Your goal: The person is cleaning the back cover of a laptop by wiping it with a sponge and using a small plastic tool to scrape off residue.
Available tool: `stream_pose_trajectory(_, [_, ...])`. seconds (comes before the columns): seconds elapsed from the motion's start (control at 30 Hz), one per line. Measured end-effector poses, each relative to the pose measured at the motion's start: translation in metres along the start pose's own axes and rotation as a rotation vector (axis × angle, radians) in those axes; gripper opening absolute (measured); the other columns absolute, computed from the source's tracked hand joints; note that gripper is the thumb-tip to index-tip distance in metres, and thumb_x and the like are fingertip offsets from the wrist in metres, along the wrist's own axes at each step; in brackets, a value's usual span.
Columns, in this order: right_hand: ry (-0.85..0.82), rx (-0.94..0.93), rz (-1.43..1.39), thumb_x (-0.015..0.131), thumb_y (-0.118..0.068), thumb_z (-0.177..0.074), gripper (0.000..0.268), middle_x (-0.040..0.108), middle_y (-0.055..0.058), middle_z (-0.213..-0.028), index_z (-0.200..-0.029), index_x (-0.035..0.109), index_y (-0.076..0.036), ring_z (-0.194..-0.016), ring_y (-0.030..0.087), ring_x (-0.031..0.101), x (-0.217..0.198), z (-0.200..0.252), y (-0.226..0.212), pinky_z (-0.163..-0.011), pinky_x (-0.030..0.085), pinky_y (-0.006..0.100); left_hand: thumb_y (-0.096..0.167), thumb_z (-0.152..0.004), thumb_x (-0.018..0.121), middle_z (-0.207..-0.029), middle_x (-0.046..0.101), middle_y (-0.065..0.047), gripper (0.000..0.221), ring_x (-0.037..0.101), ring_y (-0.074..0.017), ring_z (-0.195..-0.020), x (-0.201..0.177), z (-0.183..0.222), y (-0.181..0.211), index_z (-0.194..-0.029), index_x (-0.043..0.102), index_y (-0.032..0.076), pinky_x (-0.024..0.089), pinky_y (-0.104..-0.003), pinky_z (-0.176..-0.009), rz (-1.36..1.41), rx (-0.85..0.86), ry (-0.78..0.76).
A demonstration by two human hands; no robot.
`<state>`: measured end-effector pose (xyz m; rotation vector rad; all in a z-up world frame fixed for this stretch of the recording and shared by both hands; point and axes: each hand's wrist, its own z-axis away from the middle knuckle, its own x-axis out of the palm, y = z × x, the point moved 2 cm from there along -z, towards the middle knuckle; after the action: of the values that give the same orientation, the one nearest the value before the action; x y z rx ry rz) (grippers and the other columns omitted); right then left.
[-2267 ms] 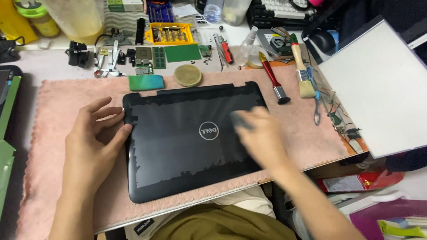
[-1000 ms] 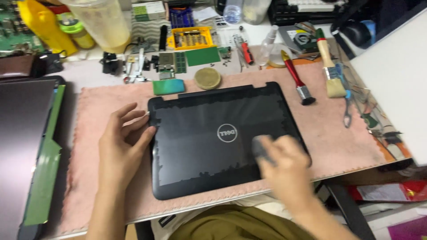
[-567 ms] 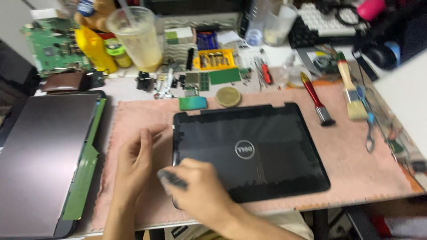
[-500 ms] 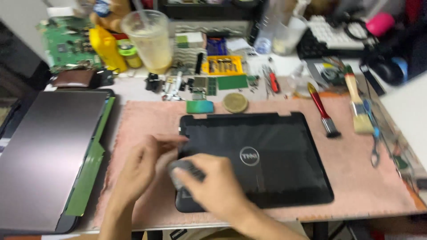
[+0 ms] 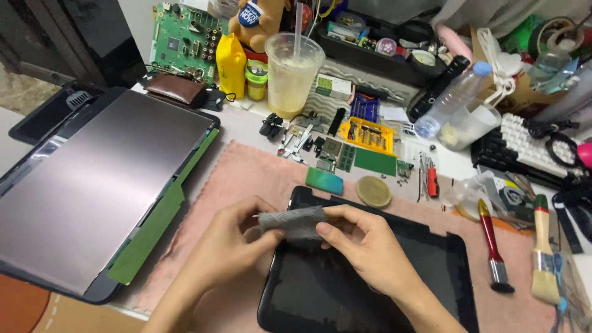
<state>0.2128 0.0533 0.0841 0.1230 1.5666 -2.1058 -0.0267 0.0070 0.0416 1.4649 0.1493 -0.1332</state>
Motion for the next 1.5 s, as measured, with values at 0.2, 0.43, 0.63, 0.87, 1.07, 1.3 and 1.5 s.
stream_pose_trajectory(0.2, [0.216,-0.368,0.403,0.081,-0.027,-0.103,0.026,0.094,0.0,-0.116,-0.123,0.093,-0.017,-0.092,0.012,0.08,-0.026,-0.066,0.006,-0.084,0.063,0.03,0.01,-0.097,0.073,-0.094,0.078,-0.004,0.013,0.064,-0.0144,-0.081,-0.018,-0.017,-0.02,-0.109,0.071,0.014,0.048,-0.027,-0.074,0.055,-0.111,0.326])
stream_pose_trajectory(0.43, [0.237,-0.685,0.615,0.087,-0.028,-0.102,0.023,0.087,0.007,-0.112,-0.123,0.09,-0.019,-0.109,0.036,0.08,-0.032,-0.137,0.034,-0.094,0.064,0.047,0.023,-0.092,0.093,-0.128,0.087,-0.028,0.066,0.086,-0.04,-0.122,-0.026,-0.02,-0.013,-0.153,0.07,0.014,0.073,-0.046,-0.099,0.141,-0.039,0.449])
stream_pose_trajectory(0.63, [0.161,-0.476,0.753,0.093,-0.034,-0.096,0.034,0.078,0.014,-0.121,-0.125,0.09,-0.016,-0.118,0.041,0.071,-0.023,-0.137,0.022,-0.106,0.057,0.054,0.014,-0.1,0.067,-0.115,0.085,-0.038,0.063,0.081,-0.0587,-0.117,-0.026,-0.013,-0.023,-0.162,0.059,0.006,0.066,-0.065,-0.092,-0.243,0.02,0.48])
stream_pose_trajectory(0.87, [0.117,-0.455,0.632,0.098,-0.022,-0.09,0.029,0.085,0.014,-0.107,-0.113,0.086,-0.008,-0.115,0.038,0.075,-0.023,-0.127,0.007,-0.103,0.06,0.052,-0.003,-0.097,0.073,-0.154,0.056,-0.042,0.075,0.052,-0.067,-0.147,-0.015,-0.007,-0.017,-0.168,0.049,-0.005,0.05,-0.072,-0.116,-0.53,0.366,0.541])
stream_pose_trajectory(1.07, [0.065,-0.517,0.476,0.095,-0.02,-0.094,0.027,0.089,0.011,-0.096,-0.12,0.089,-0.014,-0.092,0.027,0.08,-0.025,-0.105,-0.004,-0.092,0.063,0.042,0.006,-0.095,0.082,-0.148,0.063,-0.027,0.049,0.054,-0.0554,-0.151,-0.003,-0.016,-0.039,-0.143,0.072,0.005,0.051,-0.062,-0.12,-0.612,0.52,0.387])
stream_pose_trajectory(1.3, [-0.041,-0.632,0.647,0.085,-0.028,-0.101,0.018,0.087,0.011,-0.091,-0.114,0.087,-0.015,-0.087,0.035,0.083,-0.002,-0.103,0.013,-0.085,0.064,0.045,0.018,-0.099,0.083,-0.114,0.081,-0.011,0.017,0.076,-0.0335,-0.118,0.017,-0.015,-0.039,-0.115,0.084,0.011,0.063,-0.044,-0.101,-0.53,0.579,0.131])
stream_pose_trajectory(1.5, [-0.082,-0.847,0.709,0.071,-0.029,-0.114,0.014,0.085,0.004,-0.094,-0.113,0.075,-0.016,-0.083,0.027,0.076,0.003,-0.125,0.038,-0.091,0.044,0.039,0.015,-0.106,0.08,-0.118,0.079,-0.012,0.016,0.071,-0.0311,-0.112,0.027,-0.007,-0.029,-0.118,0.082,0.004,0.059,-0.045,-0.099,-0.461,0.629,0.049])
